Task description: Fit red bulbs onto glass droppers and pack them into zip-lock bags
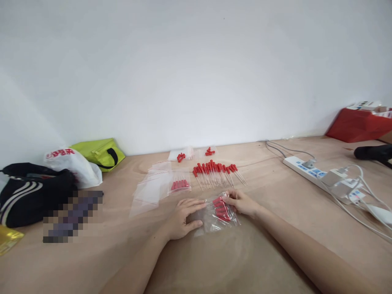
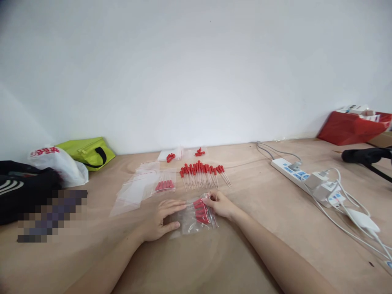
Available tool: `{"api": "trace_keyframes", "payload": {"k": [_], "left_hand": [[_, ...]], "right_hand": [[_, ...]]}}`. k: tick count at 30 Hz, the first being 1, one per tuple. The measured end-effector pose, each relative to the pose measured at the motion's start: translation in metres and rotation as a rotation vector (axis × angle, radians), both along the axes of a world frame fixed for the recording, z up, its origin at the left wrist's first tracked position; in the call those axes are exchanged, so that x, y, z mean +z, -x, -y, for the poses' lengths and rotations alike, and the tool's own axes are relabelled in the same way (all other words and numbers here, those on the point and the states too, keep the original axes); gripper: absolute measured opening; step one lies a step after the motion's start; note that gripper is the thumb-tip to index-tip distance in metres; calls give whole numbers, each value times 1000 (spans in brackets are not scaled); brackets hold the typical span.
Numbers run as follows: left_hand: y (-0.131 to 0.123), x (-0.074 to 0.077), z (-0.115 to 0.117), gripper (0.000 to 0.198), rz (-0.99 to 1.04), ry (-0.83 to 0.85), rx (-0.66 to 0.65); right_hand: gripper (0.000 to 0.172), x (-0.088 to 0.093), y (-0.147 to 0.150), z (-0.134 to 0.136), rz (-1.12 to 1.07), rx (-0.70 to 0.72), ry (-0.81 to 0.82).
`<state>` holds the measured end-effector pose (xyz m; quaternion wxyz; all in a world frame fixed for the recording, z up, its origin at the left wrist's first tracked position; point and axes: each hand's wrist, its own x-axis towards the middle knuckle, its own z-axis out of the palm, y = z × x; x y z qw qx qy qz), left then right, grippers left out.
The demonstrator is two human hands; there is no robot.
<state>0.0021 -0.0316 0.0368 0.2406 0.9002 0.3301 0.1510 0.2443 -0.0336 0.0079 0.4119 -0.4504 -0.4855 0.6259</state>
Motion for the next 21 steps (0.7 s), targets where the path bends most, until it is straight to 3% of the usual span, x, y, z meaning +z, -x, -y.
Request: {"api": "trace_keyframes", "payload": {"k": [4,6,10,12,14,19,21], "left_hand": [[1,-13,-3,37,327,5,256],[-2,-19,-3,43,505,97,393],[-19,-18,4,58,924,496,656],[-30,-12,11,50,1083,743,757],[-39,-8,17,40,1148,890,748],[-47,-12,19,49,1204,835,825],[-41,-11,11,48,1168,769,829]], "right_hand": [[40,5,1,3,-158,-24,31],[39,5,3,3,-274,-78,51],[35,0,12,5,-466,-132,98],[33,-2,18,9,-509,-97,111],[33,-3,23,14,-484,-21,116],[39,-3,29,22,-234,177,40],[36,-3,25,22,-29,176,-64]]}}
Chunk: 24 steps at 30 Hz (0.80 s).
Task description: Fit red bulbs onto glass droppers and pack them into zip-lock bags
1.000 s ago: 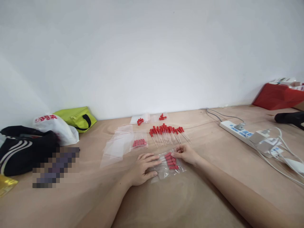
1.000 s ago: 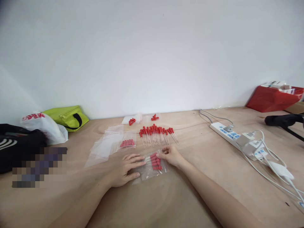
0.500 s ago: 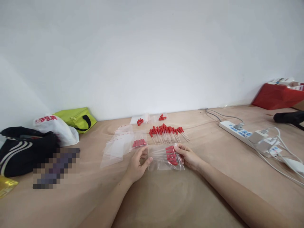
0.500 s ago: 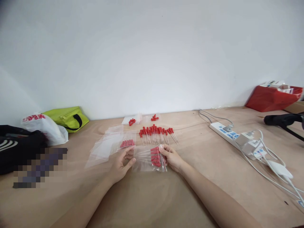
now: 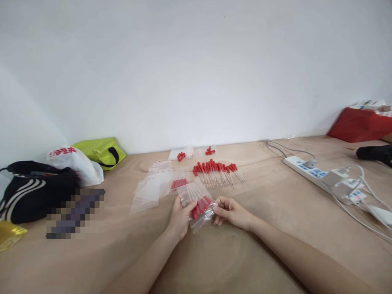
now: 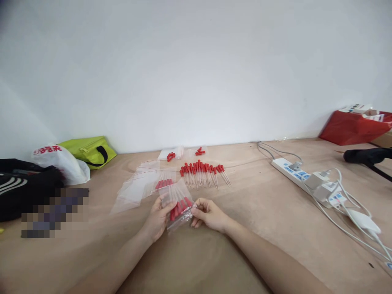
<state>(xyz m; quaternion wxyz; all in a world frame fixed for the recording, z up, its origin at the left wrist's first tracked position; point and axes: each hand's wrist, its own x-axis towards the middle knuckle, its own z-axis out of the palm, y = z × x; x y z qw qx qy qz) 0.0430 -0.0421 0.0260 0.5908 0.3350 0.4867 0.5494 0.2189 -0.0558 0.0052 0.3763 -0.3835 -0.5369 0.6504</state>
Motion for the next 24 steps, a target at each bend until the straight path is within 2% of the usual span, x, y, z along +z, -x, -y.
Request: {"api": "trace_keyframes", "payload": {"k": [3,5,7,9,13,18,19,20,22,24], "left_hand": [[17,11,-27,45,-253,-64,-12],[28,21,-52,44,-585,-46,-23],[36,28,-77,48,-681,-34,-22],[39,30,-98,52,-782,-36,-18],[43,29,-114,58,-1031,-78,43],[71,25,-101,50,-1289,-81,219],[79,22,-96,52,-1346,-49,256],[87,18,-93,56,-1504,39,273],[99,10,-86,65,-1710,202,253],[107,4,-82,62,-1776,202,220]], "right_hand": [[25,2,-12,-3,372,-147,-331],[17,3,-21,-6,571,-199,-584],[14,3,-28,-8,689,-159,-779],[22,2,-32,-9,771,-103,-889],[33,-2,-33,-9,875,-62,-929],[35,-3,-33,-8,875,-62,-936],[35,-2,-33,-8,876,-65,-934],[35,-2,-32,-8,875,-68,-930],[34,-2,-32,-8,869,-74,-923],[34,-3,-32,-9,860,-76,-916]]}}
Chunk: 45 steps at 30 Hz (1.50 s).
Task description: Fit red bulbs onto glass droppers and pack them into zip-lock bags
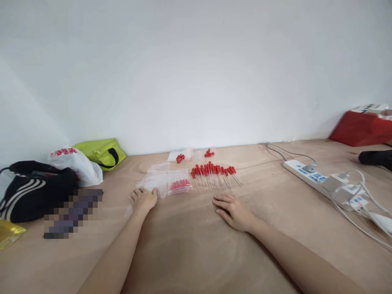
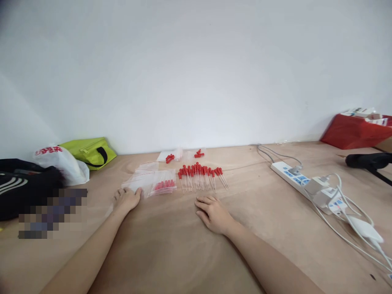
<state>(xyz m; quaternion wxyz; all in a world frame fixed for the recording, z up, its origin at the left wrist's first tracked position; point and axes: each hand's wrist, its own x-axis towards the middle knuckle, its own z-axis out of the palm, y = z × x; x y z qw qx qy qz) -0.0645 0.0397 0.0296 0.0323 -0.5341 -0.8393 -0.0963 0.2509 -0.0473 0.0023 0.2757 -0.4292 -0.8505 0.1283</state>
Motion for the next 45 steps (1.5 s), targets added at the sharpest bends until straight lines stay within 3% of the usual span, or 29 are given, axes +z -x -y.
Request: {"api": "trace_keyframes", "payload": {"k": [4,9,10,12,14,16,18,22,25,29,35,39,45], "left_hand": [[7,1,5,44,-33,-6,-124],[-5,23,15,45,-34,-65,-290],[-12,28,20,44,-23,-78,-373],[-29,35,33,44,119,-99,-721],[-50,36,49,41,240,-9,-1067],[-68,30,64,39,300,102,-1267],[-81,20,74,39,310,145,-1366],[-89,3,79,45,313,162,-1385],[-88,0,76,43,310,185,-1372],[-88,2,76,40,352,178,-1353],[-89,2,77,41,357,182,-1335],[-88,1,77,41,360,187,-1333],[-87,2,77,42,347,190,-1331]], "right_hand": [[35,-1,0,-1,10,3,9],[31,-1,0,-1,-66,-6,9],[29,-1,1,-1,-92,-13,8],[25,-4,1,-2,-136,-43,6],[22,-7,1,-6,-161,-115,-13],[21,-10,-1,-12,-158,-244,-64],[20,-11,-7,-22,-127,-420,-124],[23,-8,-28,-49,-67,-796,-138],[29,-5,-44,-70,-112,-936,27],[37,-8,-52,-87,-161,-960,175],[28,-14,-52,-95,-162,-949,227],[26,-13,-52,-95,-199,-914,195],[43,-10,-46,-87,-405,-825,70]]}}
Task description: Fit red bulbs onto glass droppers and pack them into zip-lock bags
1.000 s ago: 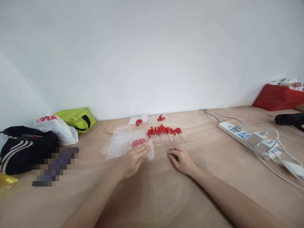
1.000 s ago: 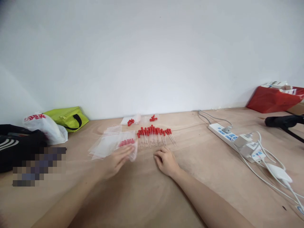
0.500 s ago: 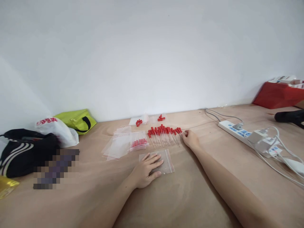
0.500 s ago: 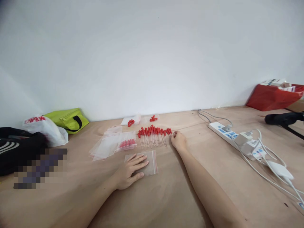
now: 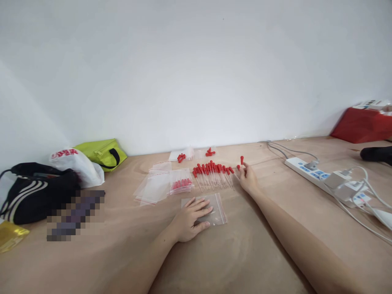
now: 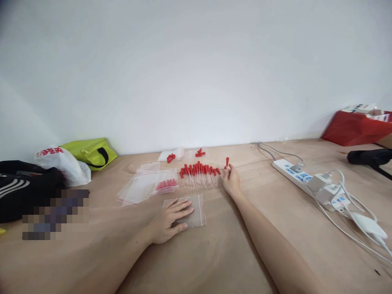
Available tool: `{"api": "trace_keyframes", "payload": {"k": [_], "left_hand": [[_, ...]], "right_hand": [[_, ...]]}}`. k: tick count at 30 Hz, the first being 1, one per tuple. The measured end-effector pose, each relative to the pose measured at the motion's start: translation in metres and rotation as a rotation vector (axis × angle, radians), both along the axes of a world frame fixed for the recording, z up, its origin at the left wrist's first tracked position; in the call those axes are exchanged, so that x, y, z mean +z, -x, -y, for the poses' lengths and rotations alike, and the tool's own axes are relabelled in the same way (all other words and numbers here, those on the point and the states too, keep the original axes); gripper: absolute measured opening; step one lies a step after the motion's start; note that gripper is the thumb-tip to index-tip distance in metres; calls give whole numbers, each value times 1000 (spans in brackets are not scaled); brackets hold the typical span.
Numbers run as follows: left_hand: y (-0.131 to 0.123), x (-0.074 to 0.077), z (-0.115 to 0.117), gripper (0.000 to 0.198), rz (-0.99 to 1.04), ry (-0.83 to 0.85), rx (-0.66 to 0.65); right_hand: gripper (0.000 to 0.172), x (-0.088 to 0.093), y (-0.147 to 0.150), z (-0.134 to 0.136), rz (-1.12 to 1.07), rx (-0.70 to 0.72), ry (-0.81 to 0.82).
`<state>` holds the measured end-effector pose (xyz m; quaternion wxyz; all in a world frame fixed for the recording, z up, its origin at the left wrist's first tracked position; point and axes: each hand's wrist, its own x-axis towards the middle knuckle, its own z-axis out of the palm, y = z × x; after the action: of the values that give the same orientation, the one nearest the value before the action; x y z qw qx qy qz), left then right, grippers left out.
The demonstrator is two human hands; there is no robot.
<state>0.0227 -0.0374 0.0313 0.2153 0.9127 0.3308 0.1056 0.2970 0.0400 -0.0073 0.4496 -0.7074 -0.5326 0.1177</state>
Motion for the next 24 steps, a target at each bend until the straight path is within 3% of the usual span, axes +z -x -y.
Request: {"api": "trace_keyframes", "payload": {"k": [3,8,12,20,24], "left_hand": [[1,-1,0,42,3,-4,-9],[1,-1,0,42,-21,-16,-18],[0,-2,-2,44,-77,-26,-16],[0,-2,-2,45,-124,-44,-19],[-1,0,-1,45,-134,-48,-18]], "right_hand": [[61,-3,13,20,-309,105,-175],[79,-6,35,67,-663,367,-171],[79,-2,44,80,-758,351,-169],[74,-2,52,72,-808,311,-157],[61,-3,52,72,-858,360,-127]]}}
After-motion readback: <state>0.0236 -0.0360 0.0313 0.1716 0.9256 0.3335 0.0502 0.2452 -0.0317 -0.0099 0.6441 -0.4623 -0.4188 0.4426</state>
